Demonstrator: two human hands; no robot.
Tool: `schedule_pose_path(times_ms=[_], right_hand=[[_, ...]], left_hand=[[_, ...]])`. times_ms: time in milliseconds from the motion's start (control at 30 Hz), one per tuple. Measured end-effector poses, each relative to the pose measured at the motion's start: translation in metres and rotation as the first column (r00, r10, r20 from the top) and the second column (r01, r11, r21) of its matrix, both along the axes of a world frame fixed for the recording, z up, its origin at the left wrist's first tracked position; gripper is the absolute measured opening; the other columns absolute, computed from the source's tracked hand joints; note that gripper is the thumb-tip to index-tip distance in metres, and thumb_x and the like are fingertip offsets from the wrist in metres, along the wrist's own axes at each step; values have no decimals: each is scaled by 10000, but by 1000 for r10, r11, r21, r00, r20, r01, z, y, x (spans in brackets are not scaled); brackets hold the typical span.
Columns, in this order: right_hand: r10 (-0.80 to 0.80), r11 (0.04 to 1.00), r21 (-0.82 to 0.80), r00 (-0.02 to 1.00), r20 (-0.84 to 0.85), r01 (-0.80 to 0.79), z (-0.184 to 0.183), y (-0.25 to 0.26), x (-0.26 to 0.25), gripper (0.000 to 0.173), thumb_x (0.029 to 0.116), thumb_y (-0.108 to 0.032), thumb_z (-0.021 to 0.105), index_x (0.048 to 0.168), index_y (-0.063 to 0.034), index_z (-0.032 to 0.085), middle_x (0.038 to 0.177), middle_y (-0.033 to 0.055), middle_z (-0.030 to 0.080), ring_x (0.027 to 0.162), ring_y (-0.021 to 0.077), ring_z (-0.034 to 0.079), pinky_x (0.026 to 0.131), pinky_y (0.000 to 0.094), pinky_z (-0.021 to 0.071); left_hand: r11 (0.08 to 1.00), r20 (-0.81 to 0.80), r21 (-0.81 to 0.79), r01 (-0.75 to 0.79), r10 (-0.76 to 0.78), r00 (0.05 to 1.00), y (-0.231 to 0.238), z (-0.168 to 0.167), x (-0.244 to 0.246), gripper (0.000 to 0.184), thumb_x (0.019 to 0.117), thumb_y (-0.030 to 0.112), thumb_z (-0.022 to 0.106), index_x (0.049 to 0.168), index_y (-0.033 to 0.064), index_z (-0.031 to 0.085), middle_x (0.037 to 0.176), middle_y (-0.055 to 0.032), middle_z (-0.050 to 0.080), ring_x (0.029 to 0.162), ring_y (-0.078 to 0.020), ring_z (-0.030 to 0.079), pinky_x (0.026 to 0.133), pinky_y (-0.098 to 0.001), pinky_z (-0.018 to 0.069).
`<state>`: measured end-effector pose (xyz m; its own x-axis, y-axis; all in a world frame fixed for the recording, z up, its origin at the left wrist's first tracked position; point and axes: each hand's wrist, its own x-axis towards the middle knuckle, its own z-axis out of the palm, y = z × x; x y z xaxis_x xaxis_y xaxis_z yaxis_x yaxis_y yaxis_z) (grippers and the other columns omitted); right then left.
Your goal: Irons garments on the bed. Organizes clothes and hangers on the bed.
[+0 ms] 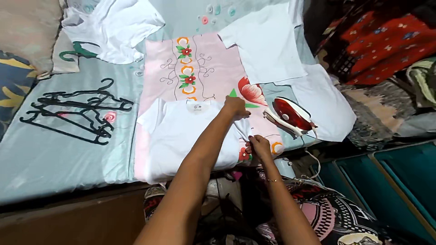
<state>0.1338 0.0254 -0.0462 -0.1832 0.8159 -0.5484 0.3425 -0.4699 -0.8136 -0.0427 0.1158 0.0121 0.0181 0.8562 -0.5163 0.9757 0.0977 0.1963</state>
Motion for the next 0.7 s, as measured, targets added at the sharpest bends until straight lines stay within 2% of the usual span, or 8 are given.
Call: schedule_pose_path(times_ms=[100,167,267,333,400,467,567,700], right_hand=[[-54,992,111,999,-7,55,1,-6,-1,264,1100,-170,487,1144,61,609,764,88,683,525,124,633,529,285,565],[-177,944,274,983,-44,182,1,-14,-2,259,1086,-139,505,1149,84,619,767,90,674,539,106,616,540,281,553],[-260,868,421,963,-65,263,-3,-22,-5,251,1058,-117,539,1136,97,645,763,94,658,565,96,600,557,280,536],[-218,898,399,975,40,185,-4,-19,-1,243,1061,-127,539,1121,80,650,759,98,651,567,121,602,555,303,534],[-124,925,378,970,211,36,2,-9,7,262,1061,-130,535,1187,71,646,866,154,686,688,208,658,665,388,564],[-111,851,515,926,360,-98,9,4,17,278,1034,-94,538,1219,76,656,1060,241,698,952,340,690,879,494,543],[-140,701,643,824,549,-310,23,33,26,327,1026,-58,531,1310,68,631,1296,311,618,1212,442,617,1034,527,494],[31,755,350,563,826,-554,39,69,27,371,1074,-71,434,1392,83,546,1365,321,575,1316,448,549,1111,527,429]], left_hand=[[997,143,-71,40,-30,989,10,1,-13,358,983,263,669,1054,-87,697,1115,-303,673,1113,-467,638,933,-692,471],[990,364,94,101,-129,922,12,-1,-26,245,994,130,635,1025,-102,709,1040,-278,692,1040,-415,656,949,-621,476],[943,655,325,-75,-167,737,10,-4,-29,189,997,37,614,1090,-100,705,1033,-219,716,985,-275,673,959,-459,509],[936,628,339,-94,-151,764,12,-7,-19,204,1001,27,608,1130,-96,707,1096,-240,719,1059,-321,683,1012,-485,496],[948,495,310,-69,-99,863,13,-19,-8,220,1020,52,583,1153,-72,706,1161,-253,706,1148,-389,661,1051,-570,467],[929,332,364,-68,-61,941,9,-39,4,211,1023,69,573,1150,-20,716,1175,-233,707,1173,-418,651,1020,-630,481],[812,229,576,-92,-52,972,-4,-58,19,215,999,62,604,1164,-25,711,1212,-248,671,1202,-442,610,1004,-615,472],[874,238,485,13,-146,960,-61,-32,50,371,1057,239,526,1266,-31,670,1286,-265,652,1259,-439,592,1073,-593,433]])
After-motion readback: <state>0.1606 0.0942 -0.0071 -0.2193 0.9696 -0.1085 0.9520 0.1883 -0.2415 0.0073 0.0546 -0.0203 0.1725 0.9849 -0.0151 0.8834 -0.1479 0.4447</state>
